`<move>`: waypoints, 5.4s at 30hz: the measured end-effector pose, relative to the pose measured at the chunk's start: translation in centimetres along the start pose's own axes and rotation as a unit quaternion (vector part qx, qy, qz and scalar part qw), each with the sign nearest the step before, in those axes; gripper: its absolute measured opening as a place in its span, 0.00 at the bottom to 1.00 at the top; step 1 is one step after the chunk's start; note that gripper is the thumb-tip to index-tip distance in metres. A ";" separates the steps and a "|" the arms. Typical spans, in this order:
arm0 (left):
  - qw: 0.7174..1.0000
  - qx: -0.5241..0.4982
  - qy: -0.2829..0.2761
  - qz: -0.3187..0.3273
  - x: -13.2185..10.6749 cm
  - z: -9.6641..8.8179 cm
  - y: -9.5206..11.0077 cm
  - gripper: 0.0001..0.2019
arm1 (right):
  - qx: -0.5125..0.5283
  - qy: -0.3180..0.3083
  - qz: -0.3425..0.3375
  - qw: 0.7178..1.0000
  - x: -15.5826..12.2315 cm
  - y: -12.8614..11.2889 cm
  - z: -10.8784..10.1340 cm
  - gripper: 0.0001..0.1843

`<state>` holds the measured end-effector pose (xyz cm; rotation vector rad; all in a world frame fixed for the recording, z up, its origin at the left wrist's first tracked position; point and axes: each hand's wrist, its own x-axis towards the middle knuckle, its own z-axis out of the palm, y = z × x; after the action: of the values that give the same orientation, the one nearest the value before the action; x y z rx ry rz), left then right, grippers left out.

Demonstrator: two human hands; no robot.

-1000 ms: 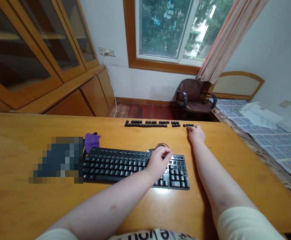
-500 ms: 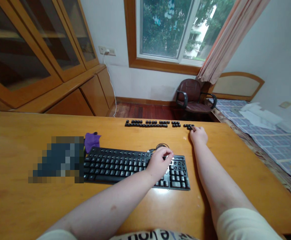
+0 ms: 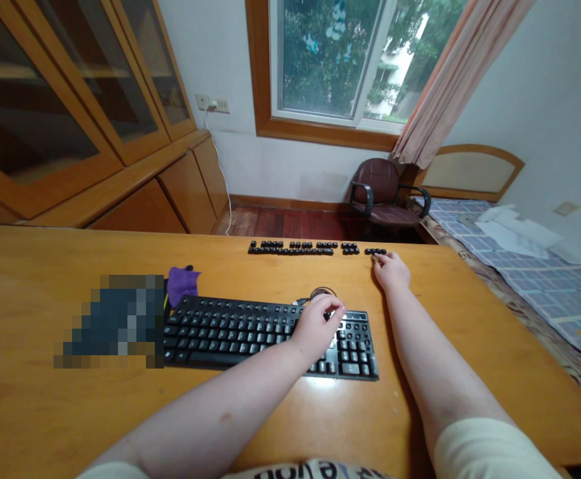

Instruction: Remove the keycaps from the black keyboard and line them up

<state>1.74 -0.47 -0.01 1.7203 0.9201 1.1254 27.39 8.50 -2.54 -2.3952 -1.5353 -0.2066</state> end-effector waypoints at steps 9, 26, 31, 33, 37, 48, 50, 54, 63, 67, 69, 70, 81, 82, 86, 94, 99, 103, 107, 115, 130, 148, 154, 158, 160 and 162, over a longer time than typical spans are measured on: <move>1.000 0.006 -0.002 0.003 0.0 0.0 0.1 0.05 | 0.009 0.024 -0.026 0.999 0.4 0.6 1.0 0.17; 1.000 0.000 0.003 0.001 0.0 0.0 0.3 0.04 | -0.021 0.012 0.010 1.000 0.1 0.6 0.2 0.16; 1.000 0.002 -0.001 -0.005 -0.1 0.0 0.3 0.04 | -0.012 0.008 -0.002 1.000 0.1 0.4 0.1 0.17; 1.000 0.004 0.000 -0.004 -0.1 0.0 0.3 0.04 | -0.007 0.017 0.002 1.000 0.1 0.6 0.1 0.17; 1.000 0.003 -0.001 0.002 -0.1 0.1 0.1 0.05 | -0.003 0.056 0.053 0.997 0.1 1.0 0.1 0.18; 1.000 -0.002 0.001 0.002 0.0 0.1 0.1 0.05 | -0.015 0.011 0.075 0.997 0.4 1.1 0.0 0.17; 1.000 -0.003 0.003 0.002 0.0 0.1 0.2 0.05 | -0.011 0.004 0.076 0.997 0.5 1.1 -0.1 0.17; 1.000 0.000 0.003 0.000 0.0 0.1 0.2 0.05 | 0.001 0.007 0.084 0.996 0.4 1.0 -0.1 0.17; 1.000 0.001 0.001 0.001 0.0 0.0 0.0 0.05 | 0.041 0.066 0.116 0.990 0.7 2.3 0.0 0.19; 1.000 0.006 -0.003 -0.003 0.0 0.0 0.1 0.05 | 0.042 0.022 0.110 0.993 0.9 2.6 0.1 0.20; 1.000 0.005 -0.003 -0.004 0.0 0.0 0.2 0.05 | 0.041 0.012 0.103 0.994 0.9 2.6 0.3 0.20; 1.000 0.004 -0.003 -0.004 0.0 0.0 0.3 0.05 | 0.040 0.008 0.104 0.994 1.0 2.7 0.3 0.20; 1.000 -0.001 -0.002 0.003 -0.1 0.0 0.1 0.05 | 0.043 -0.002 0.104 0.994 1.2 2.9 0.6 0.19; 1.000 -0.001 -0.002 0.003 -0.1 0.0 0.0 0.05 | 0.043 -0.002 0.105 0.994 1.2 2.9 0.6 0.19; 1.000 -0.003 -0.002 0.005 -0.1 0.1 -0.1 0.05 | 0.042 -0.004 0.106 0.993 1.3 2.8 0.5 0.19; 1.000 0.002 -0.003 0.001 -0.1 0.1 0.0 0.05 | 0.042 -0.001 0.099 0.994 1.3 2.9 0.6 0.18; 1.000 0.003 -0.007 0.005 0.0 0.0 -0.1 0.05 | 0.047 0.005 0.096 0.994 1.2 2.7 0.6 0.18; 1.000 -0.001 -0.005 0.004 0.0 0.0 0.1 0.05 | 0.055 0.027 0.097 0.993 0.9 2.5 0.4 0.20; 1.000 -0.001 -0.003 0.003 0.0 0.0 0.2 0.05 | 0.124 0.149 0.013 0.981 0.1 2.1 -0.9 0.20; 1.000 0.012 -0.006 0.020 -0.4 -0.1 0.5 0.04 | 0.452 0.171 0.012 0.876 -4.8 -2.7 -6.9 0.23; 0.997 -0.062 0.052 0.002 -0.9 0.1 -0.4 0.12 | 0.427 -0.121 -0.094 0.891 -14.0 -4.9 -6.4 0.12; 0.996 -0.067 0.056 -0.023 -0.7 0.0 -0.2 0.11 | 0.372 -0.119 -0.187 0.902 -13.8 -5.4 -6.0 0.13; 0.999 0.023 0.029 0.002 -0.7 -0.4 0.3 0.11 | 0.415 -0.162 -0.317 0.837 -13.8 -5.1 -6.2 0.13; 0.987 0.157 -0.028 0.031 -0.9 -0.6 0.7 0.14 | 0.451 -0.199 -0.295 0.818 -14.0 -4.9 -6.5 0.12; 0.976 0.209 -0.055 0.035 -0.9 -0.5 0.7 0.15 | 0.474 -0.214 -0.260 0.814 -14.1 -4.8 -6.5 0.12; 0.970 0.231 -0.069 0.032 -0.9 -0.4 0.5 0.16 | 0.498 -0.224 -0.222 0.808 -14.3 -4.6 -6.5 0.12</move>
<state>1.12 -1.39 0.24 2.1867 1.1058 0.8577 17.40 -4.08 0.49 -1.2612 -1.7303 0.9166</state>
